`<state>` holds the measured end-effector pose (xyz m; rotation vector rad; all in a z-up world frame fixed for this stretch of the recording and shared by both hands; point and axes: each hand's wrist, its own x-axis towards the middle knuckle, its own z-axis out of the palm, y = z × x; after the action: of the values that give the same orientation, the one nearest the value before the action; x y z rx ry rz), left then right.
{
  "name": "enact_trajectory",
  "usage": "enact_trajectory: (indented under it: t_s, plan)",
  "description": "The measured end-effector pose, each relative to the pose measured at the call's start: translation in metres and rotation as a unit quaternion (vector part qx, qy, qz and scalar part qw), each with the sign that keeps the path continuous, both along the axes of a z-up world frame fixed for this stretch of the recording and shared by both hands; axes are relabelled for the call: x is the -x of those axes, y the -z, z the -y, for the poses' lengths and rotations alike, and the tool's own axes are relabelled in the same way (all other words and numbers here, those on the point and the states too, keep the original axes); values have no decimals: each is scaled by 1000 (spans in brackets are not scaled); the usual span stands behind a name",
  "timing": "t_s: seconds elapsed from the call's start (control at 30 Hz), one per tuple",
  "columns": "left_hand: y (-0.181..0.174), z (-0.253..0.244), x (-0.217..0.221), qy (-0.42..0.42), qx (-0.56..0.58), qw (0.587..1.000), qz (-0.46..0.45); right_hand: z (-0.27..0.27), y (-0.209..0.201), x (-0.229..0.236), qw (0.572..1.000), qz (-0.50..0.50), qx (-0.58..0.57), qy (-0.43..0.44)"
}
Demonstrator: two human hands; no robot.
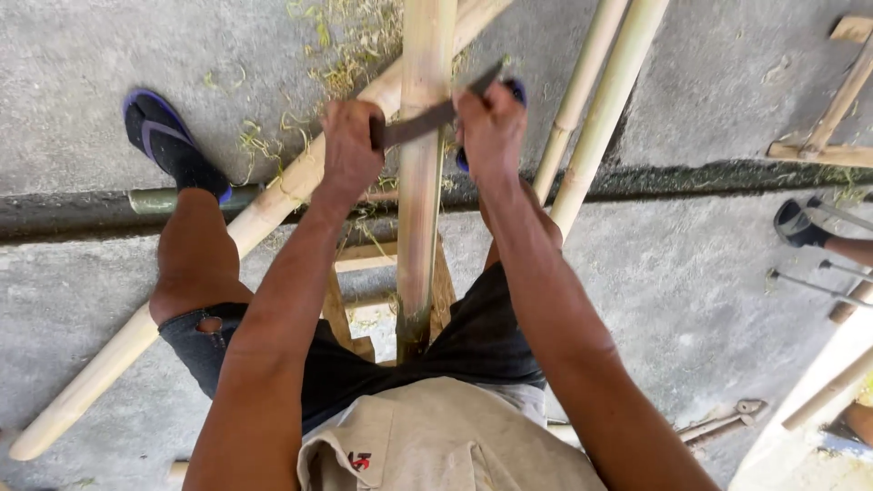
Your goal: Shaving and smoothing a bamboo pole using a curved parang or drawknife.
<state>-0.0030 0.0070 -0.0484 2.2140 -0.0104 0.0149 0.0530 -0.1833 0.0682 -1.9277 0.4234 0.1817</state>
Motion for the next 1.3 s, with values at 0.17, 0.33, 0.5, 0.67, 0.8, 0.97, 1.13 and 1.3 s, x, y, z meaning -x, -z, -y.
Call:
enact_trajectory:
  t_s: [0.17,0.33,0.5,0.67,0.8,0.97,1.13,1.3]
  plan:
    - [34,4,-15,-9,35,998,-56,-5,4,-20,996,-3,78,-51]
    - [0,-8,-32,1,12,999,33,0,9,-44,997,-23,-77,22]
    - [-45,11,-8,7,-99,993,-66,33,5,-13,985,-109,-124,57]
    - [-63,8,-14,-13,-165,986,-7,33,13,-15,965,-86,-232,86]
    - [-56,13,12,-5,-157,987,-29,36,11,7,967,-114,-209,93]
    - [-47,9,7,-15,-142,990,-13,35,24,5,966,-121,-212,81]
    - [-39,8,4,5,-179,984,-27,28,7,1,977,-106,-171,70]
    - [-25,1,-49,-54,-159,983,76,40,44,-65,987,-49,-154,3]
